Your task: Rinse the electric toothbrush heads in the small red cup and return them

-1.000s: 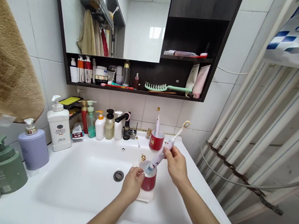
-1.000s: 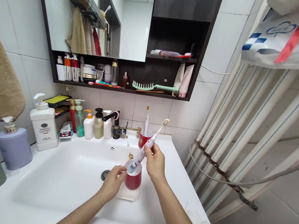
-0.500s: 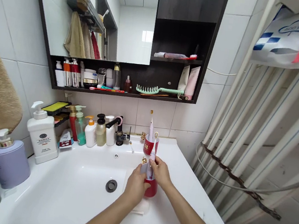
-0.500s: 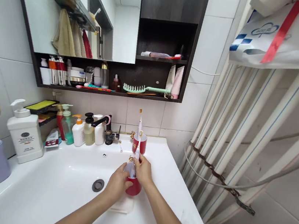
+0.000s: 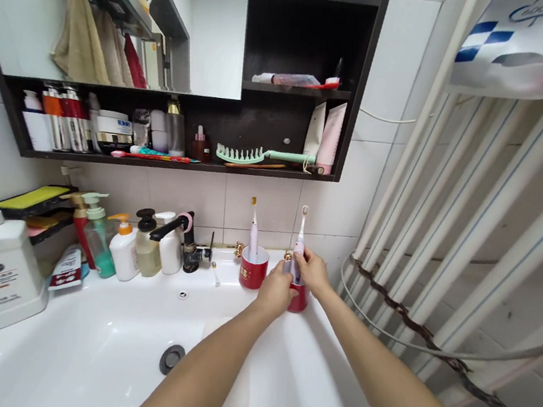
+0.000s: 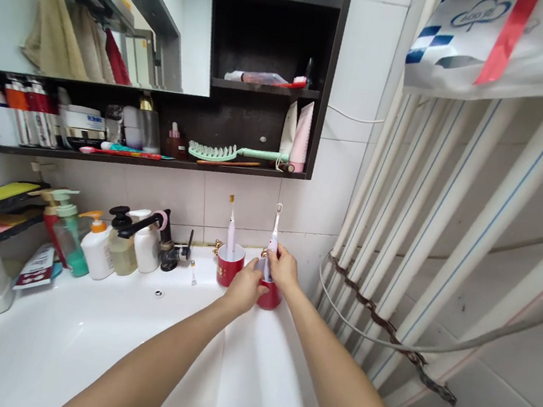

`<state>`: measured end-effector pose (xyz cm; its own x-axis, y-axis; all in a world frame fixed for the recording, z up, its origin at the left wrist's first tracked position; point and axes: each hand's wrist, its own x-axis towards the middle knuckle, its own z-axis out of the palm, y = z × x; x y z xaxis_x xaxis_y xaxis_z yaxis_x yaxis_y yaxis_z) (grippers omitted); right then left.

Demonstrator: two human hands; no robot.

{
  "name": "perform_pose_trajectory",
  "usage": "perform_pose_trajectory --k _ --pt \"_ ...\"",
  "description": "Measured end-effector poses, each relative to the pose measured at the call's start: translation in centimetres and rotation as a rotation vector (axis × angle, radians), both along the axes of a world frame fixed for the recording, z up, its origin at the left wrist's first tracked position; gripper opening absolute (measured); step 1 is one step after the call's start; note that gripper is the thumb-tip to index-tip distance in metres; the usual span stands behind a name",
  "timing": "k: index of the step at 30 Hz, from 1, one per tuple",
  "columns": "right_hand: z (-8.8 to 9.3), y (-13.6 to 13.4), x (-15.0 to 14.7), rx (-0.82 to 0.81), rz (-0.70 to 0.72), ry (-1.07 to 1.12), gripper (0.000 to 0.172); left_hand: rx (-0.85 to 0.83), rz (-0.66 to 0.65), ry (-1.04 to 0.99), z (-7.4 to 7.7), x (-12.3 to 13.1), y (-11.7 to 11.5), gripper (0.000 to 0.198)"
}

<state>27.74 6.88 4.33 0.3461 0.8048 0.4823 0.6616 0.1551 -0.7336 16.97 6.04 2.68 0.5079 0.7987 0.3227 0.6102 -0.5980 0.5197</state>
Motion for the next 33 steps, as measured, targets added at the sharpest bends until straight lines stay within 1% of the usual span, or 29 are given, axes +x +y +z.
perform_pose_trajectory --k 5,9,11,14,16,18,19,22,24,27,30,33 --pt "-0.4 2.9 1.2 -0.006 -0.041 -0.027 0.024 0.022 0.011 0.042 -0.1 1.6 2.4 0.018" --pt "-0.7 4.4 1.6 -0.007 -0.063 -0.031 0.022 0.086 0.017 0.052 0.2 1.7 2.9 0.027" --pt "-0.8 4.7 1.7 -0.003 -0.062 -0.017 0.023 0.135 0.031 0.047 0.5 0.8 2.9 0.033" --pt "-0.6 4.4 1.7 0.017 -0.077 0.021 0.028 0.173 0.123 0.036 0.6 -1.6 3.1 0.039" --pt "-0.2 3.6 1.4 0.063 -0.119 0.047 0.036 0.156 0.188 0.041 0.5 -3.3 3.3 0.035" --pt "0.4 2.5 0.3 0.126 -0.143 0.061 0.04 0.126 0.203 0.054 0.3 -4.7 3.3 0.028" --pt "0.5 1.9 -0.4 0.152 -0.131 0.062 0.04 0.112 0.197 0.06 0.1 -5.2 3.0 0.025" --pt "0.3 0.1 -3.6 0.16 -0.017 0.065 0.039 0.085 0.18 0.063 -0.5 -6.5 1.2 0.023" --pt "-0.7 -1.0 -6.0 0.109 0.052 0.084 0.042 0.067 0.184 0.061 -1.2 -7.4 -0.8 0.023" --pt "-2.7 -2.4 -9.1 0.025 0.129 0.12 0.047 0.021 0.207 0.071 -2.6 -8.9 -4.3 0.028" --pt "-4.4 -3.9 -11.4 -0.04 0.204 0.133 0.037 -0.033 0.235 0.085 -4.1 -10.5 -7.3 0.032" --pt "-5.2 -5.3 -12.8 -0.082 0.254 0.13 0.024 -0.078 0.26 0.08 -5.1 -11.6 -9.3 0.039"
